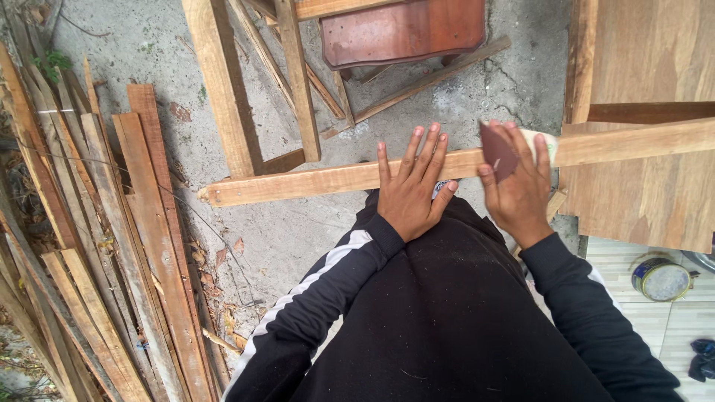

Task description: The person sands the surface of a wooden furniture frame by hand using a piece of sandpaper.

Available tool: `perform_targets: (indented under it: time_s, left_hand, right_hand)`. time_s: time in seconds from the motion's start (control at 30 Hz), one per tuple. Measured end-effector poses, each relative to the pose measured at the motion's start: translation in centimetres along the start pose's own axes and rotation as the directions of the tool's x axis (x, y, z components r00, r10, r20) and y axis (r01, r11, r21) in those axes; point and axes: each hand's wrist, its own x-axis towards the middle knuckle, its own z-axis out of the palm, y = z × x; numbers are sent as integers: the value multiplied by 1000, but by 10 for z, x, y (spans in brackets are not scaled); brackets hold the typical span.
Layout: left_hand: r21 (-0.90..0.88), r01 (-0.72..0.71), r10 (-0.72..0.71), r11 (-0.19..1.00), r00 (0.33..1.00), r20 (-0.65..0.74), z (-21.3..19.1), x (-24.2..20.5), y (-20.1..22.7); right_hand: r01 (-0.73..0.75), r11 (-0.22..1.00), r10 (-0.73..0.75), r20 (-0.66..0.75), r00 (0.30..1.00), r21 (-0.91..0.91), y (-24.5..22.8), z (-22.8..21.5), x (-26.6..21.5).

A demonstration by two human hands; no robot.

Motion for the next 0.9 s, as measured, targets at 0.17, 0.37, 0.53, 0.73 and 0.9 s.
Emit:
perform_targets:
  time_s: [0.17,0.37,0.53,0.73,0.9]
  left_hand:
    - [29,81,-80,996,996,-48,14,16,28]
    - [25,179,-176,984,980,-95,32,32,54]
    - [44,279,-273,959,955,-118,33,25,57]
    - [7,310,-307,951,945,-117,32,22,57]
    - [14,300,-297,954,950,-92,28,23,62]
  right_hand:
    - [-75,996,65,-194,979,-45,55,-18,-2]
    - [83,997,-83,26,996,-1,67,-24,-8]
    - [69,998,-69,-14,998,8,79,-42,-6]
    - [178,983,-180,59,982,47,69,-30,-6]
    - [53,998,-54,-26,998,-43,76,-31,-8]
